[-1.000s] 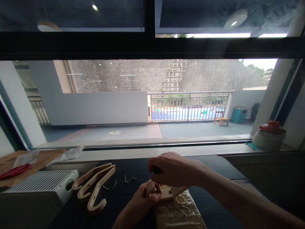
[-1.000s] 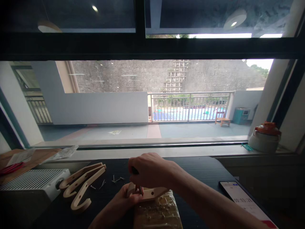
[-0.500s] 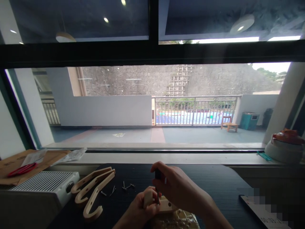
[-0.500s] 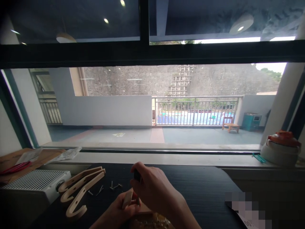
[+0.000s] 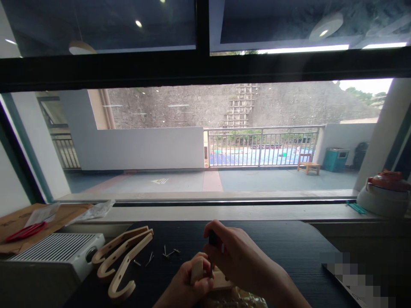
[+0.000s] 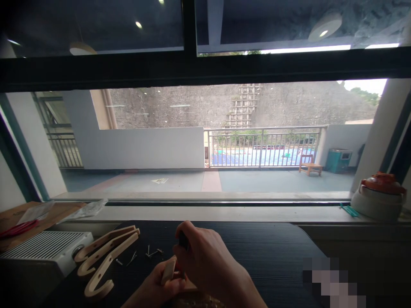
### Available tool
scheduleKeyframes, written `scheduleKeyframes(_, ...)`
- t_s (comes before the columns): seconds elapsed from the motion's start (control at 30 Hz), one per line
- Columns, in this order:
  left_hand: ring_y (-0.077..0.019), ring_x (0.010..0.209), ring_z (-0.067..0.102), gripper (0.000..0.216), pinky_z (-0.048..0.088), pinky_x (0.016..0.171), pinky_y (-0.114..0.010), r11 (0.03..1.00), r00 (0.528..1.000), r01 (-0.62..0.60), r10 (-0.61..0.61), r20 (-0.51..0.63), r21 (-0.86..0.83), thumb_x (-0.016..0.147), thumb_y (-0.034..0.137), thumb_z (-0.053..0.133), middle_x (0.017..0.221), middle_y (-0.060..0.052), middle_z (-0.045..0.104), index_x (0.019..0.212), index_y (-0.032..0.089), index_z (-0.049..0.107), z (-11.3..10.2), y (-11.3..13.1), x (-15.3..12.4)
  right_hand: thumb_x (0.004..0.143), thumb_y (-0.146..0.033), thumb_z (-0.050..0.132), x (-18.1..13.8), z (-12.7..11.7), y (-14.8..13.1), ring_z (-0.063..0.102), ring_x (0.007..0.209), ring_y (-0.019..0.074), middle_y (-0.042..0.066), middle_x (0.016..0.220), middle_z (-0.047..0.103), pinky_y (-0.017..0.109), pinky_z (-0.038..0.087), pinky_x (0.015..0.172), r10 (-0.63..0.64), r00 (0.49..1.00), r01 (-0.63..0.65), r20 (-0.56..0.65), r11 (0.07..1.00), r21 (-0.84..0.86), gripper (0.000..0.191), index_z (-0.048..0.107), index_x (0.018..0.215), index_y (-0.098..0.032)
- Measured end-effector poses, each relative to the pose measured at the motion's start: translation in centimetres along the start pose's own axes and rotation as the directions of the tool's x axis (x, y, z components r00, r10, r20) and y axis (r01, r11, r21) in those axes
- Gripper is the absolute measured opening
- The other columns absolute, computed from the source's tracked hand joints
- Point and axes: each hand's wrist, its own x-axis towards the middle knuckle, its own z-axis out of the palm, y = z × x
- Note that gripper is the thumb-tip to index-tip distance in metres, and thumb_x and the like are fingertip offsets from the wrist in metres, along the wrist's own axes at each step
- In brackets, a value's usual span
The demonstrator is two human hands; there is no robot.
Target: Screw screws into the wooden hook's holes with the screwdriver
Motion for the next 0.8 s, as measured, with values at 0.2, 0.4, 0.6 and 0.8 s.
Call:
scheduleKeyframes(0.2,-0.0181,0.084,0.047,0.008,0.038,0.078,-0.029,0.999,0.999,-0.034,0.035,-0.022,0.018,0.069,0.022,0.061,0.086,-0.003,0.054,0.070,0.015,0.058,0.5,0.6,-0.2,0.082,-0.024,0.047,-0.2,0.0,0.1,0.045,0.059,0.0089,-0.004,0.069,0.058,0.020,0.029,0.053,0.005,1.000,-0.005,0.008,1.000,0.005,0.012,0.050,0.093,-0.024)
scheduleKeyframes(0.4,-0.0166,0.081,0.046,0.009,0.038,0.074,-0.027,0.999,1.000,-0.013,0.014,-0.017,0.047,0.069,0.023,0.061,0.083,-0.002,0.053,0.071,0.015,0.059,0.5,1.0,-0.4,0.082,-0.025,0.046,-0.1,0.1,-0.1,0.045,0.057,0.0095,-0.003,0.069,0.057,0.021,0.030,0.053,0.012,1.000,-0.012,0.008,1.000,-0.019,0.013,0.050,0.094,-0.024)
scheduleKeyframes(0.6,-0.0171,0.080,0.047,0.009,0.038,0.075,-0.028,0.999,1.000,-0.022,0.023,-0.011,0.040,0.069,0.023,0.061,0.084,-0.002,0.053,0.070,0.015,0.059,0.4,1.1,-0.2,0.082,-0.023,0.046,-0.2,0.1,-0.1,0.045,0.057,0.0095,-0.003,0.068,0.057,0.021,0.030,0.053,0.012,1.000,-0.012,-0.001,1.000,-0.014,0.013,0.051,0.094,-0.023)
scheduleKeyframes(0.8,-0.0167,0.079,0.045,0.003,0.037,0.074,-0.027,1.000,1.000,-0.023,0.024,-0.019,0.018,0.067,0.018,0.059,0.081,-0.002,0.051,0.068,0.015,0.059,0.6,1.3,-0.3,0.082,-0.023,0.046,-0.2,0.2,0.0,0.045,0.056,0.0094,-0.003,0.067,0.056,0.022,0.031,0.053,0.012,1.000,-0.012,-0.008,1.000,-0.010,0.012,0.051,0.093,-0.022)
